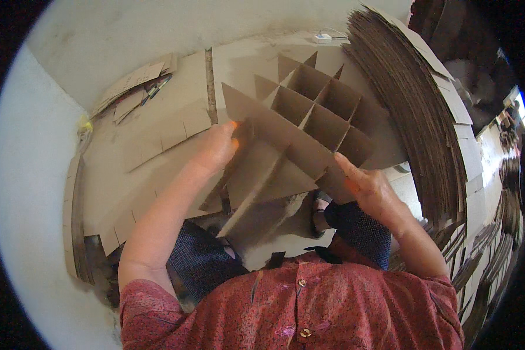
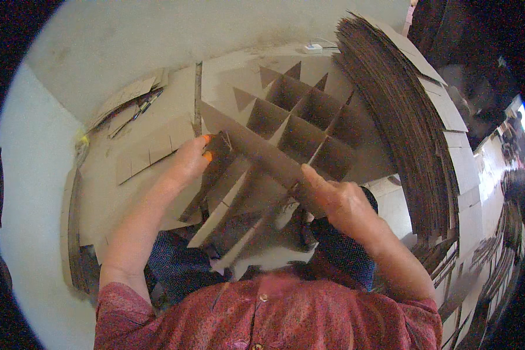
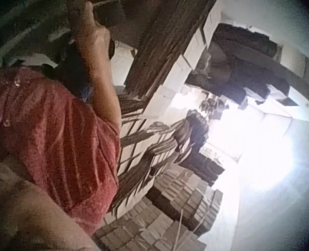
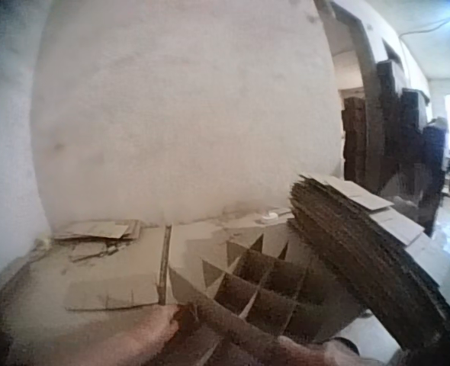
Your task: The person sits on the floor and repeatedly folds pre-cut cardboard sheets into grid-like dividers. They use both hands to crease the scored lines and then place the finished pieces onto a growing stack nearby.
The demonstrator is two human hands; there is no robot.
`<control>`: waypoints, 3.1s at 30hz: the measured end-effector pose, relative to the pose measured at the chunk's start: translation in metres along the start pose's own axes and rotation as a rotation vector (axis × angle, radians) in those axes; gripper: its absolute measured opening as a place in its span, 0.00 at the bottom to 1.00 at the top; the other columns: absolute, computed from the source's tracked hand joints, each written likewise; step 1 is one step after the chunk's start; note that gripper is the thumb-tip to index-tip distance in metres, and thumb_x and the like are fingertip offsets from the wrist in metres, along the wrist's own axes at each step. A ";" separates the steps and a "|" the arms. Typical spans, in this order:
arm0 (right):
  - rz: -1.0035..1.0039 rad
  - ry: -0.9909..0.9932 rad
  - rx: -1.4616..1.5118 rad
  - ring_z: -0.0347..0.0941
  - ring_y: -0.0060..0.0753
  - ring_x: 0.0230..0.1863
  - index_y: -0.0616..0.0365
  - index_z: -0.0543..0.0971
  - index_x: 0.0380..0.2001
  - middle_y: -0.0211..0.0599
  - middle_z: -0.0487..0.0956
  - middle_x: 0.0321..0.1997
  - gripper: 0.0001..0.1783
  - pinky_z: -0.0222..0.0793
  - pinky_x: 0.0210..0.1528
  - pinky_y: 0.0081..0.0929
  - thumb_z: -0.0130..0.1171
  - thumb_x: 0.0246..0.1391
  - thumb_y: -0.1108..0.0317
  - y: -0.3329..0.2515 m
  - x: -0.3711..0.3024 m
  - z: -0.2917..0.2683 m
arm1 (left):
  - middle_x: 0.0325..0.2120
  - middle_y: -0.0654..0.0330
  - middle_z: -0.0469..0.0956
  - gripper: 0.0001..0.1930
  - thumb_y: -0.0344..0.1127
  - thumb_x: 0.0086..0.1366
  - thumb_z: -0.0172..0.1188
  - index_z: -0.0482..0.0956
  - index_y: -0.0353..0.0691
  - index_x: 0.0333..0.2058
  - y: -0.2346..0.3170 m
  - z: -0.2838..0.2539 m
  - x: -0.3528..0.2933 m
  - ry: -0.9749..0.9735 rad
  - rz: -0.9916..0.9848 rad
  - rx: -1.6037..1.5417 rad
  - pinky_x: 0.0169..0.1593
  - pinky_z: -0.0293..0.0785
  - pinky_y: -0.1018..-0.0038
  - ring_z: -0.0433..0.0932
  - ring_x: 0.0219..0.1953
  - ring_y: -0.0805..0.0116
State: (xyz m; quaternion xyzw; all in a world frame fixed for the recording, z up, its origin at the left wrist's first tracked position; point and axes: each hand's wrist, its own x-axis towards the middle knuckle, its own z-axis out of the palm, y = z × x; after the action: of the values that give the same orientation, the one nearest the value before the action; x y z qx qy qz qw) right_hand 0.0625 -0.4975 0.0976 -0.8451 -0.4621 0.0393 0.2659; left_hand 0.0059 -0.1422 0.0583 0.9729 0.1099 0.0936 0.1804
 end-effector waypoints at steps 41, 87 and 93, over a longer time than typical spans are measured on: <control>-0.099 0.178 -0.154 0.75 0.58 0.29 0.51 0.70 0.57 0.53 0.78 0.31 0.28 0.70 0.31 0.47 0.52 0.50 0.78 0.054 0.034 0.027 | 0.52 0.47 0.67 0.24 0.41 0.62 0.56 0.65 0.42 0.56 -0.191 0.037 0.019 0.160 -0.212 0.385 0.53 0.67 0.58 0.70 0.51 0.48; 0.154 0.298 0.386 0.72 0.29 0.23 0.65 0.77 0.33 0.43 0.75 0.21 0.05 0.64 0.27 0.23 0.53 0.55 0.77 -0.047 -0.039 0.048 | 0.37 0.56 0.79 0.15 0.33 0.64 0.58 0.74 0.28 0.45 -0.074 -0.010 0.007 0.212 -0.132 -0.949 0.44 0.75 0.75 0.78 0.38 0.70; 0.283 0.180 0.494 0.70 0.22 0.27 0.66 0.78 0.38 0.48 0.79 0.27 0.09 0.66 0.27 0.26 0.55 0.55 0.75 -0.002 -0.055 0.090 | 0.38 0.57 0.79 0.16 0.36 0.65 0.57 0.75 0.31 0.47 -0.077 0.010 -0.004 0.163 -0.282 -0.939 0.43 0.73 0.77 0.77 0.38 0.72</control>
State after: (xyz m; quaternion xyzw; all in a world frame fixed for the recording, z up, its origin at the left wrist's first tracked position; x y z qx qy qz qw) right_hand 0.0015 -0.5037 0.0114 -0.8108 -0.2909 0.1123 0.4953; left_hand -0.0099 -0.0767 0.0199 0.7517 0.2003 0.1834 0.6010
